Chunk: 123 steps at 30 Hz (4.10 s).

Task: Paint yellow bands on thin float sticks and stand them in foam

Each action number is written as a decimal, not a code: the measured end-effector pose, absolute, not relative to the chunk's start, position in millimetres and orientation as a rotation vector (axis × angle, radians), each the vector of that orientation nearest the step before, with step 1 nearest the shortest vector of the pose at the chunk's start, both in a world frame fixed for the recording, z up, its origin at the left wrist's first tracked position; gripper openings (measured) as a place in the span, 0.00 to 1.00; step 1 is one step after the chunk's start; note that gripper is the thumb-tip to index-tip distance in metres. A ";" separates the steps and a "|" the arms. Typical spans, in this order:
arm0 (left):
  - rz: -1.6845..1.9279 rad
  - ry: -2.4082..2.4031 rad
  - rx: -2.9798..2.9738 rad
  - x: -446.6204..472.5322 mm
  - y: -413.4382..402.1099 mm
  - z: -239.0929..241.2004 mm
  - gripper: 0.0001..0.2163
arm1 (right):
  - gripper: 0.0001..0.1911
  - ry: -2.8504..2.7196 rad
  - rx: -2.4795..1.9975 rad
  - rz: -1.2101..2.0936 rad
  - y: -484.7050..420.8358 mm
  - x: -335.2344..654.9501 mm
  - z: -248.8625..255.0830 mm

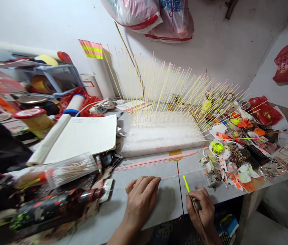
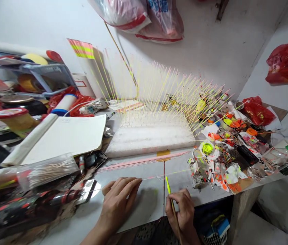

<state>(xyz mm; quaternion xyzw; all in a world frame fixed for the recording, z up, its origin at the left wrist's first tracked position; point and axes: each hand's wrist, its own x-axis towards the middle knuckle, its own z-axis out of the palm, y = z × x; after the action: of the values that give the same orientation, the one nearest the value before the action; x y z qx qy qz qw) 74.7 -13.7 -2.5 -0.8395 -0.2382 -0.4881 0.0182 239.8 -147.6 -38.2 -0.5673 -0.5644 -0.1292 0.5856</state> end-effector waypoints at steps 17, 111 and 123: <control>-1.518 -0.815 -2.642 74.7 -19.1 -1.2 0.07 | 0.05 -1.278 -1.406 -0.296 -144.8 239.3 -40.5; -1.557 -0.970 -2.531 44.1 -15.9 -6.0 0.11 | 0.06 -1.481 -1.287 -0.140 -118.6 178.0 -37.5; -1.556 -0.961 -2.531 44.3 -15.9 -7.0 0.11 | 0.05 -1.446 -1.354 -0.123 -124.8 181.3 -41.2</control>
<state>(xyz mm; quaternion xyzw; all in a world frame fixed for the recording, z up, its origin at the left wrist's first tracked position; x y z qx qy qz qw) 44.3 -15.9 -7.0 -0.8106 -0.3077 -0.4982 0.0096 181.3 -124.8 -41.2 -0.5712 -0.6102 -0.0521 0.5465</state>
